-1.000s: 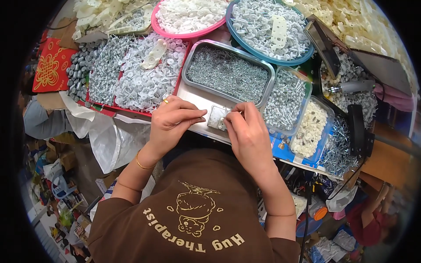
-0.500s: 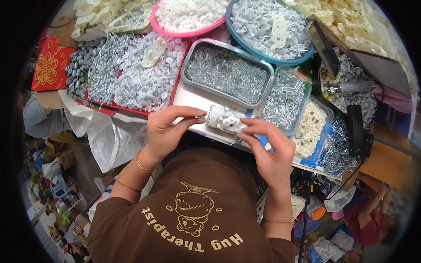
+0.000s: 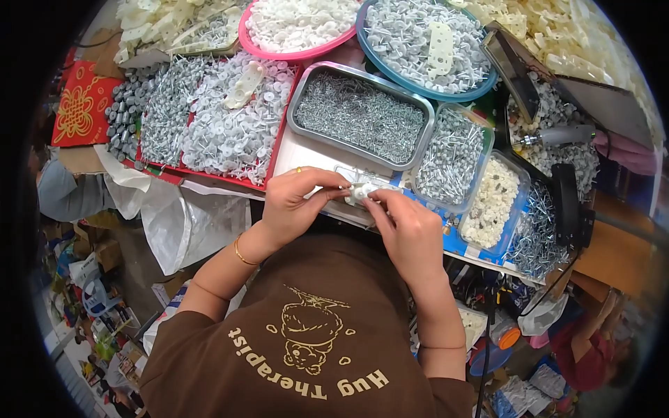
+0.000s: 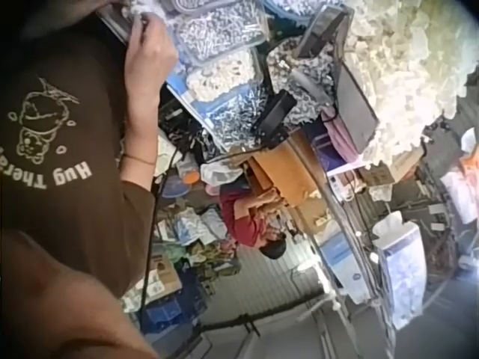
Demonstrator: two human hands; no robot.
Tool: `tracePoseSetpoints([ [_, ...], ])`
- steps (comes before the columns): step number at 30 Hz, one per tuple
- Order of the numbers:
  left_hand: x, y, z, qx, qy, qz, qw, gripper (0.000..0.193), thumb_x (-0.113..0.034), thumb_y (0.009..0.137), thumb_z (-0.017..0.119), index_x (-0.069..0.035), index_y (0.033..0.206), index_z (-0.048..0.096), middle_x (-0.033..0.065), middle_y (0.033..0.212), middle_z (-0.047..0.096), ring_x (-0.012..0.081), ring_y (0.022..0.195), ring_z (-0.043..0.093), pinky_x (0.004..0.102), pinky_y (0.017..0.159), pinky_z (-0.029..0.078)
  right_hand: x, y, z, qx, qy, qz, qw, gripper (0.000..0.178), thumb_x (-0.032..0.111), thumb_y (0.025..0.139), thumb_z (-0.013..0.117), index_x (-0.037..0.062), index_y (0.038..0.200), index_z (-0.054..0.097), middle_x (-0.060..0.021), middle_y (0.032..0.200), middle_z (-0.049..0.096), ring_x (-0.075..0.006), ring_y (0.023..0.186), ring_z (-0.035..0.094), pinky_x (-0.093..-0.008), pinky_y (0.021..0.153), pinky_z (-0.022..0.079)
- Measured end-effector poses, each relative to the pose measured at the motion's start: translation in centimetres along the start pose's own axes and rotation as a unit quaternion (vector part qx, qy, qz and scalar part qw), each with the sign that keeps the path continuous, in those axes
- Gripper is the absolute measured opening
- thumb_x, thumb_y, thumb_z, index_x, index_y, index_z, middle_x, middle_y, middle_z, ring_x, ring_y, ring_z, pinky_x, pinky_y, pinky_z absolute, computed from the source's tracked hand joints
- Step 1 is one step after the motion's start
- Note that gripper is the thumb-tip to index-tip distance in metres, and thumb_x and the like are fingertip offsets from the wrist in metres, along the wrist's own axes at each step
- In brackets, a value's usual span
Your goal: Assemble small toy components using a manual assembly tool and various parts at a factory workbench.
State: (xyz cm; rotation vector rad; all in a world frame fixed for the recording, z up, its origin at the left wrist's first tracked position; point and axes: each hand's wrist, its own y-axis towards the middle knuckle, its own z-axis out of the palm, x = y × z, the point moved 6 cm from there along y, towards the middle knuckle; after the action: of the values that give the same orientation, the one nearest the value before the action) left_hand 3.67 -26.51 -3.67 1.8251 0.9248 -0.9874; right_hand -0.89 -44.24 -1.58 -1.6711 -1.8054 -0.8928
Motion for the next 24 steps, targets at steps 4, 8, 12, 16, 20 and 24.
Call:
tracePoseSetpoints([
  [4,-1.2,-0.1,0.3,0.0,0.065,0.066,0.996,0.019,0.007,0.075,0.075,-0.003,0.091,0.073,0.0087,0.092,0.075,0.0261,0.082,0.071,0.0346,0.072,0.057,0.3,-0.2,-0.3,0.023,-0.05,-0.001,0.998,0.01,0.007,0.088,0.076,0.0026,0.096,0.073,-0.0097,0.078,0.073,-0.0161,0.061,0.068,-0.0279,0.055,0.051],
  [8,-3.2,-0.2,1.2,0.03,0.171,0.137,0.975,0.018,-0.002,0.072,0.076,-0.008,0.088,0.071,0.0033,0.093,0.069,0.0227,0.089,0.064,0.0393,0.082,0.047,0.1,0.2,-0.1,0.017,-0.039,-0.002,0.999,0.011,0.008,0.088,0.076,0.0026,0.097,0.073,-0.0106,0.078,0.073,-0.0174,0.062,0.069,-0.0285,0.056,0.052],
  [12,-2.2,-0.5,1.3,0.042,0.215,0.106,0.97,0.014,-0.011,0.073,0.078,-0.01,0.083,0.068,0.0026,0.094,0.061,0.0218,0.094,0.058,0.0404,0.089,0.033,0.0,1.7,-0.7,0.091,-0.031,0.002,0.995,0.008,0.007,0.088,0.075,0.0029,0.095,0.074,-0.0095,0.075,0.072,-0.016,0.062,0.068,-0.0279,0.057,0.051],
  [16,-0.9,-0.6,1.0,0.046,0.195,0.049,0.978,0.019,-0.02,0.078,0.078,-0.011,0.088,0.064,0.0043,0.096,0.058,0.0249,0.096,0.056,0.0415,0.088,0.033,-0.2,7.1,-6.4,-0.211,0.026,-0.004,0.977,0.012,0.01,0.09,0.076,0.0002,0.095,0.072,-0.0023,0.074,0.064,-0.0058,0.066,0.055,-0.0218,0.062,0.044],
  [20,-1.7,0.2,-1.2,0.015,0.162,0.013,0.987,0.034,-0.03,0.082,0.082,-0.011,0.106,0.067,0.0042,0.104,0.065,0.0235,0.097,0.059,0.0397,0.089,0.035,-5.0,14.2,-6.8,-0.255,-0.222,-0.041,0.94,0.038,0.026,0.089,0.079,0.0016,0.114,0.066,-0.0096,0.088,0.068,-0.0203,0.075,0.062,-0.0348,0.069,0.05],
  [24,0.4,1.4,-6.5,-0.069,0.25,-0.01,0.966,0.022,-0.022,0.082,0.08,-0.012,0.099,0.07,0.0039,0.099,0.068,0.0228,0.098,0.06,0.0378,0.09,0.035,-8.4,17.8,-5.3,-0.206,-0.275,-0.018,0.939,0.046,0.03,0.089,0.076,0.0048,0.123,0.06,-0.0142,0.086,0.066,-0.0327,0.078,0.064,-0.0436,0.073,0.05],
])
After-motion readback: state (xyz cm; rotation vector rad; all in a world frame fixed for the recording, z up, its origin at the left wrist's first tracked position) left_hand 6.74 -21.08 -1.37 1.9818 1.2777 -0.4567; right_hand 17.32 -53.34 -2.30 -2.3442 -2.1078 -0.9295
